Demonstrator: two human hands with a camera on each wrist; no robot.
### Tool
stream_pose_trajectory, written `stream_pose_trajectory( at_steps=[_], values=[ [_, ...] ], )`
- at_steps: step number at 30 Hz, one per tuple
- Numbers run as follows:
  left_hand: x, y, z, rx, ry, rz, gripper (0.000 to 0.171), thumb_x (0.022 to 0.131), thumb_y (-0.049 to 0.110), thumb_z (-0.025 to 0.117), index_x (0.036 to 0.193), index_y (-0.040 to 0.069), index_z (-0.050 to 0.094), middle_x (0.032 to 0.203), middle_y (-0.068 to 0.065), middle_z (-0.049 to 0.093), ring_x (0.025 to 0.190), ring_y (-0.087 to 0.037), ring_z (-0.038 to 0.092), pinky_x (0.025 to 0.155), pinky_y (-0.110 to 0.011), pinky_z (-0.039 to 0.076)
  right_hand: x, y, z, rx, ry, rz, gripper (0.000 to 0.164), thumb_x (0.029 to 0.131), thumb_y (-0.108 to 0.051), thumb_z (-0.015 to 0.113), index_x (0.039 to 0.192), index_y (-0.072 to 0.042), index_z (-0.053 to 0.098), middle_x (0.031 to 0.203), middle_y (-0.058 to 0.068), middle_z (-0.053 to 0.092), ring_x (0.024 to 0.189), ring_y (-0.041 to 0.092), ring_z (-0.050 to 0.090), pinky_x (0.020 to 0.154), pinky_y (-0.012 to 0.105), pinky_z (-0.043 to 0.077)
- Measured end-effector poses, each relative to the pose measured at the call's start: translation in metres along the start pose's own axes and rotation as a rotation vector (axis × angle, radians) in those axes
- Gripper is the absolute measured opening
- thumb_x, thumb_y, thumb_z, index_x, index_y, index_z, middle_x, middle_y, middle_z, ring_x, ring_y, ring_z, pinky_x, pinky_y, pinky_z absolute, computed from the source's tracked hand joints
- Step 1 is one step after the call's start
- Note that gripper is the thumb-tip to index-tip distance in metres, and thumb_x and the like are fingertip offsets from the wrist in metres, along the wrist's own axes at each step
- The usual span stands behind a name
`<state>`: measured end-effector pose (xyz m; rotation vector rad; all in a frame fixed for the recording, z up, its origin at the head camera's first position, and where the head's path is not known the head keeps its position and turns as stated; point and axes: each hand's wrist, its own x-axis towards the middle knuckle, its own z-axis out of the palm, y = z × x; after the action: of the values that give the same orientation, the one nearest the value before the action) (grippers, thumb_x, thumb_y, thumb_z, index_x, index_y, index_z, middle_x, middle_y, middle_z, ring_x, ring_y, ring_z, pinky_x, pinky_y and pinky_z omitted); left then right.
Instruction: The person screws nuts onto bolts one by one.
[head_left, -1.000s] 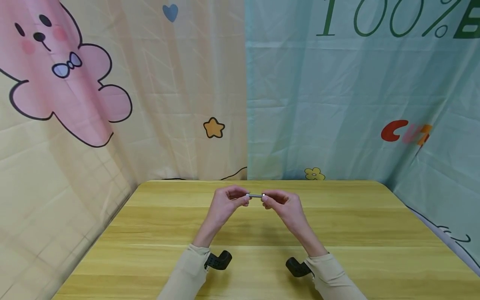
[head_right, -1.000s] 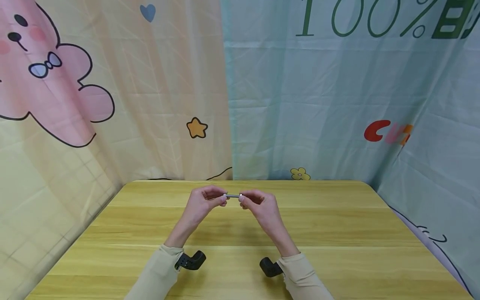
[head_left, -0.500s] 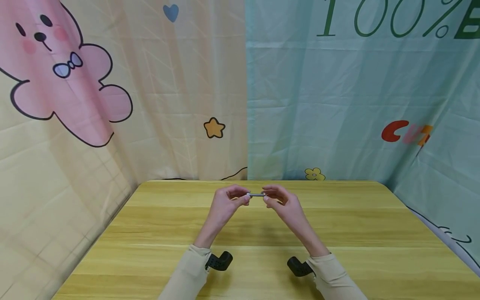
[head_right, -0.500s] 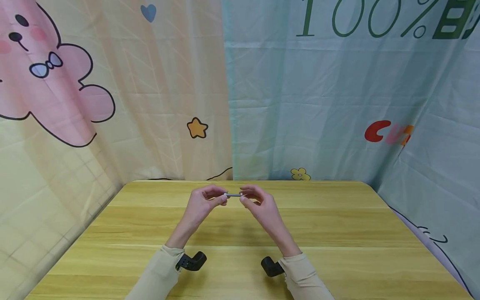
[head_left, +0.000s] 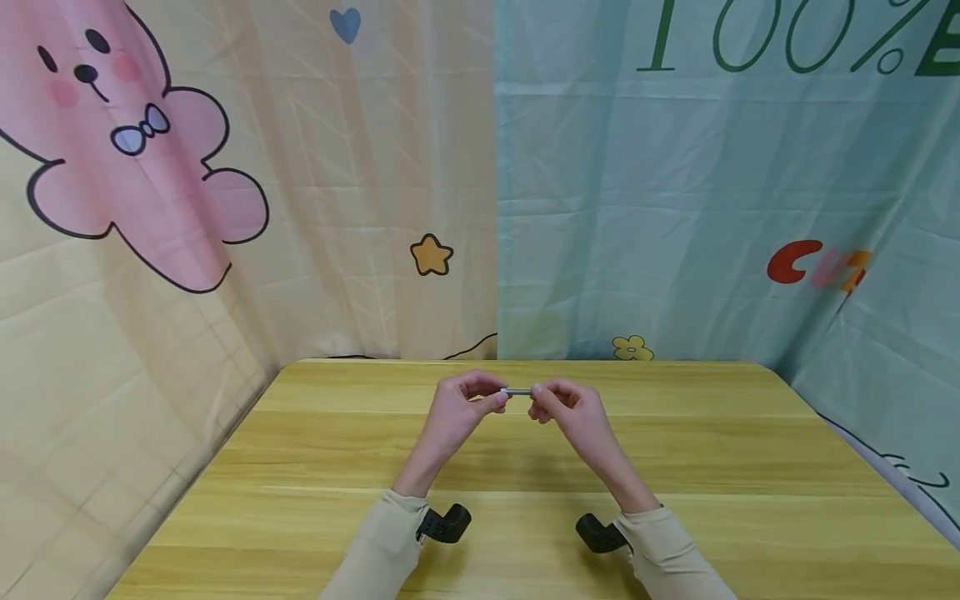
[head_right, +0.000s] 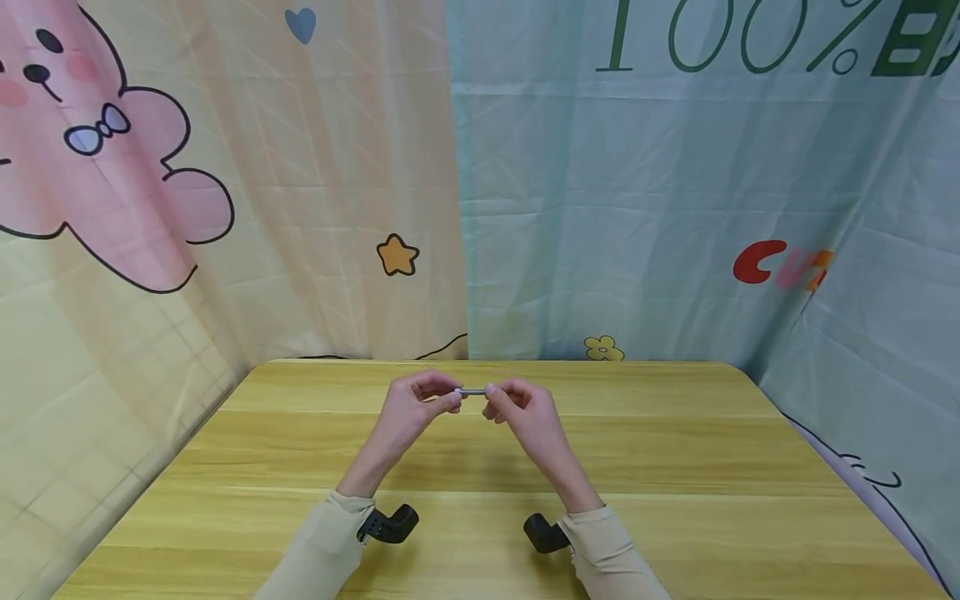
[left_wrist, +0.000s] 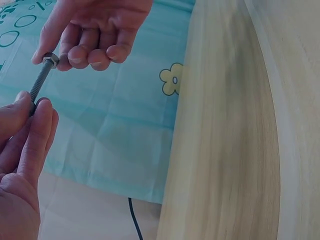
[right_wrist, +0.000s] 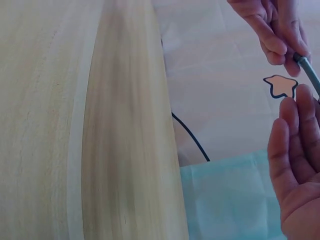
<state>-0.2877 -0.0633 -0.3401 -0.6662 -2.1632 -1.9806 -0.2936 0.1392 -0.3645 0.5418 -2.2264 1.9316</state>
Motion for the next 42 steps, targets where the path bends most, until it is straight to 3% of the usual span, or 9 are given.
stream_pose_trajectory(
  at_steps=[5, 11, 14, 19, 24, 32, 36, 39, 42],
  values=[
    [0.001, 0.001, 0.003, 0.016, 0.004, 0.015, 0.012, 0.09, -0.004, 0.068, 0.1, -0.011, 0.068, 0.095, -0.028, 0.068, 0.084, -0.038, 0.068, 0.073, -0.03, 0.061, 0.006, 0.013, -0.001, 0.004, 0.034, 0.04, 0.039, 0.101, -0.033, 0.058, 0.089, 0.003, 0.067, 0.078, 0.016, 0.067, 0.073, 0.026, 0.065, 0.07, 0.036, 0.061],
    [0.001, 0.001, 0.002, 0.015, 0.058, 0.007, 0.012, 0.09, -0.005, 0.068, 0.1, -0.012, 0.068, 0.092, -0.026, 0.068, 0.078, -0.033, 0.068, 0.074, -0.034, 0.062, 0.006, 0.014, -0.002, -0.002, -0.001, -0.043, 0.029, 0.099, -0.027, 0.062, 0.116, -0.004, 0.066, 0.108, 0.014, 0.067, 0.098, 0.03, 0.064, 0.081, 0.036, 0.059],
    [0.001, -0.001, 0.0, 0.003, 0.071, 0.0, 0.013, 0.089, -0.005, 0.068, 0.1, -0.012, 0.068, 0.092, -0.024, 0.068, 0.076, -0.03, 0.068, 0.074, -0.035, 0.062, 0.004, 0.015, -0.003, -0.014, -0.034, -0.105, 0.027, 0.095, -0.017, 0.068, 0.12, -0.007, 0.065, 0.115, 0.013, 0.065, 0.105, 0.028, 0.063, 0.087, 0.033, 0.057],
    [0.0, -0.004, -0.001, -0.014, 0.049, -0.015, 0.014, 0.09, -0.004, 0.068, 0.102, -0.012, 0.068, 0.094, -0.025, 0.068, 0.078, -0.028, 0.069, 0.074, -0.033, 0.062, 0.002, 0.016, -0.002, 0.011, -0.036, -0.102, 0.025, 0.093, -0.013, 0.07, 0.116, -0.004, 0.067, 0.11, 0.013, 0.068, 0.101, 0.025, 0.066, 0.088, 0.03, 0.057],
    [0.0, -0.004, -0.001, -0.011, 0.051, -0.01, 0.013, 0.09, -0.003, 0.068, 0.101, -0.01, 0.068, 0.093, -0.024, 0.068, 0.076, -0.025, 0.069, 0.076, -0.038, 0.061, 0.003, 0.016, 0.0, 0.052, -0.016, -0.065, 0.026, 0.093, -0.018, 0.07, 0.114, -0.003, 0.067, 0.101, 0.013, 0.071, 0.094, 0.026, 0.069, 0.087, 0.038, 0.058],
    [-0.001, -0.003, -0.001, -0.001, 0.024, 0.003, 0.012, 0.09, -0.003, 0.068, 0.1, -0.01, 0.069, 0.091, -0.021, 0.069, 0.081, -0.036, 0.068, 0.077, -0.04, 0.061, 0.005, 0.015, 0.005, 0.043, 0.025, -0.004, 0.035, 0.1, -0.03, 0.06, 0.096, 0.004, 0.069, 0.083, 0.017, 0.07, 0.076, 0.029, 0.067, 0.075, 0.043, 0.06],
    [-0.001, -0.003, -0.001, -0.012, 0.03, 0.006, 0.014, 0.09, -0.003, 0.068, 0.101, -0.011, 0.068, 0.094, -0.025, 0.068, 0.081, -0.036, 0.068, 0.077, -0.04, 0.061, 0.005, 0.013, 0.004, 0.026, 0.024, -0.021, 0.034, 0.103, -0.03, 0.055, 0.107, 0.002, 0.068, 0.096, 0.019, 0.068, 0.087, 0.03, 0.065, 0.077, 0.043, 0.059],
    [0.0, -0.004, -0.001, -0.032, 0.048, 0.001, 0.015, 0.09, -0.004, 0.068, 0.102, -0.013, 0.068, 0.095, -0.027, 0.067, 0.08, -0.033, 0.068, 0.076, -0.038, 0.061, 0.004, 0.011, 0.002, 0.004, -0.004, -0.078, 0.027, 0.1, -0.022, 0.06, 0.119, -0.003, 0.064, 0.11, 0.017, 0.065, 0.1, 0.029, 0.062, 0.084, 0.036, 0.058],
    [0.0, -0.004, -0.002, -0.048, 0.056, 0.0, 0.015, 0.089, -0.005, 0.068, 0.102, -0.014, 0.067, 0.094, -0.026, 0.068, 0.08, -0.034, 0.068, 0.075, -0.035, 0.062, 0.003, 0.011, 0.001, 0.0, -0.028, -0.123, 0.025, 0.096, -0.014, 0.067, 0.119, -0.004, 0.064, 0.113, 0.014, 0.064, 0.104, 0.027, 0.063, 0.088, 0.03, 0.057]
  ],
)
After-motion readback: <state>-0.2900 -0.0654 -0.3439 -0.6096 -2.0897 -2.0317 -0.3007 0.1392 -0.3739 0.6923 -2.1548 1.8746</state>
